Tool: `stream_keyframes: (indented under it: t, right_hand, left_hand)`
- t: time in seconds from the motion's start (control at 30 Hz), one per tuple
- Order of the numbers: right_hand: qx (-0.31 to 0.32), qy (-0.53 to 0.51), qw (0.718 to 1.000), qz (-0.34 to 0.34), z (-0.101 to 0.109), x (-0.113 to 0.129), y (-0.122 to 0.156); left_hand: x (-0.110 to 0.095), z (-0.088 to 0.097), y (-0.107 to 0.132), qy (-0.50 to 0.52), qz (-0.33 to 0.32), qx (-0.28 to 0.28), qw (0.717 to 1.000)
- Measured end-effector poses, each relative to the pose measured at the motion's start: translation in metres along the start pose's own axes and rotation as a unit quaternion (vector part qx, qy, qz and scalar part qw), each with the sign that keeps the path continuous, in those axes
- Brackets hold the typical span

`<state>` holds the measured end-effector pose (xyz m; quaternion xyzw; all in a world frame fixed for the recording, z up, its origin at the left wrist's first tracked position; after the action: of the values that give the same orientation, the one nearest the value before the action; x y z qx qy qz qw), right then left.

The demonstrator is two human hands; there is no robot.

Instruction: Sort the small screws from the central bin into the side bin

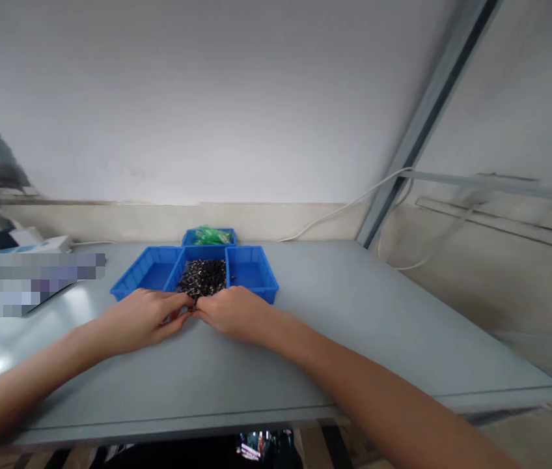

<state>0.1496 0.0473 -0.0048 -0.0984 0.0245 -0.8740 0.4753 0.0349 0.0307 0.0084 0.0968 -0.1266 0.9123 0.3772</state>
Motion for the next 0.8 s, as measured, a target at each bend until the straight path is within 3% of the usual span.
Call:
stream_keyframes:
  t: [0.33, 0.8]
  right_hand:
    - [-0.027, -0.025, 0.999, 0.023, 0.0078, 0.0052, 0.0026]
    - [-0.023, -0.025, 0.999, 0.007, 0.0062, 0.0020, 0.0025]
  left_hand:
    - [-0.0008, -0.0039, -0.0016, 0.008, -0.002, 0.024, 1.000]
    - [-0.0006, 0.0021, -0.0008, 0.004, 0.005, 0.010, 1.000]
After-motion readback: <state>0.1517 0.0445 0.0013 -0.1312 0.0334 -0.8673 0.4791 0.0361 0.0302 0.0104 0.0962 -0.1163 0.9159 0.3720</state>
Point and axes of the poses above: each hand's wrist, its own y-axis away from the middle knuckle, its own z-axis out of the back of the hand, x = y × z, the point moved 5 cm from there along -y, towards the middle knuckle, and after that the axes turned 14 degrees about -y, right-handed, at the moved point
